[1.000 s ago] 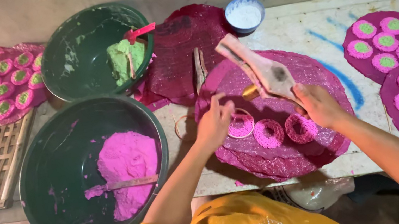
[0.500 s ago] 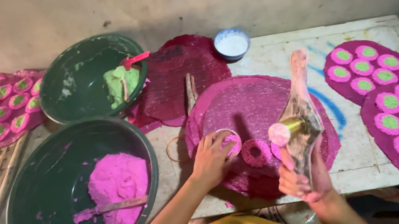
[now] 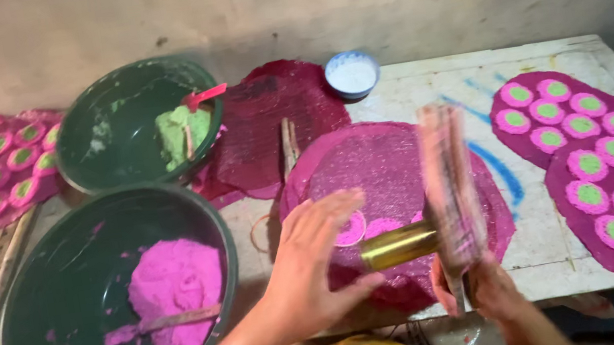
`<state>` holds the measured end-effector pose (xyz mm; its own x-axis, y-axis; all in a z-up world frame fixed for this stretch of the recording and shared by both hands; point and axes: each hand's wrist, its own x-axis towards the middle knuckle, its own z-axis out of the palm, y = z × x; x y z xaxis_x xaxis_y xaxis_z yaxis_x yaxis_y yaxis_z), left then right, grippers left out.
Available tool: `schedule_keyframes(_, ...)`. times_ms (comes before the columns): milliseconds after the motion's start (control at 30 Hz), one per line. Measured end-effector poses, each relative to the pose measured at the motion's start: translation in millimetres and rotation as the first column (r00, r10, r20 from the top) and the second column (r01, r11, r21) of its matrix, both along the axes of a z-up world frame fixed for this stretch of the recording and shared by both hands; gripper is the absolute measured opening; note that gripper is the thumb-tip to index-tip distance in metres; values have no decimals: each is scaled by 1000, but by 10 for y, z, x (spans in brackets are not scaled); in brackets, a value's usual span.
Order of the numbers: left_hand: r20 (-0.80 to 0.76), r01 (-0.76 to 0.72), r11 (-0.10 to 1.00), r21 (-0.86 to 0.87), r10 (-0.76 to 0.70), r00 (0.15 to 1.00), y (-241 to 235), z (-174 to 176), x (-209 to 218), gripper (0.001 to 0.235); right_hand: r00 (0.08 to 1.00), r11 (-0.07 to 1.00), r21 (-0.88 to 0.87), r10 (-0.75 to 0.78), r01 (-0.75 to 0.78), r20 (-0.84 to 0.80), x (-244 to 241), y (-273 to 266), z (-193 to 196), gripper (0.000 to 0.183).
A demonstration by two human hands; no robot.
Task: The person places colorful dough into a wooden mold and presses it onto sheets to create patterned shapes, repeating the process with different colors of dough.
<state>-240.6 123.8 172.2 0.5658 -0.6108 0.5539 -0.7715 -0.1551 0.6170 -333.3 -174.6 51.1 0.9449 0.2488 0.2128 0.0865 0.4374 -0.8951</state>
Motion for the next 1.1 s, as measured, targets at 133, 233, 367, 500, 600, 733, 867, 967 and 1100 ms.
schedule_keyframes(133, -36, 201, 950, 240, -199, 979, 78, -143, -102, 54, 877, 389, -866, 230, 315, 422, -124, 97, 599, 64)
schedule_keyframes(233, -120, 396, 842, 366, -379, 918, 178, -298, -135, 51, 626, 386, -755, 422, 530, 655, -118, 404, 1158, 41)
schedule_keyframes(367, -210, 620, 715, 324, -584, 784, 453, -159, -161, 71, 307, 466, -754, 713, 463, 630, 466, 732, 1738, 48)
schedule_keyframes(500, -143, 190, 797, 573, -131, 981, 907, 164, -485, 35, 476, 371, -928, 821, -24, 316, 618, 1205, 1889, 39)
schedule_keyframes(600, -245, 275, 686, 673, -143, 959, 1355, 300, -510, 43, 559, 310, -880, 827, -359, 64, 537, 1565, 1739, 21)
schedule_keyframes(733, -244, 205, 822, 531, -83, 966, 2097, 12, -600, 32, 519, 139, -820, 828, -555, -211, 617, 1974, 1374, 30)
schedule_keyframes(867, -124, -16, 677, 735, 158, 980, 2823, -631, -241, 28, 547, 451, -891, 761, -61, 348, 839, 2031, 1380, 24)
schedule_keyframes(967, -803, -5, 984, 177, 148, 577, 3583, -990, 126, 37, 369, 535, -762, 669, 365, 646, 1077, 2095, 1439, 25)
schedule_keyframes(1100, -901, 100, 901, -422, -429, 67, 3830, -1271, 231, 48, 100, 410, -520, 706, 750, 701, 1554, 2375, 1434, 27)
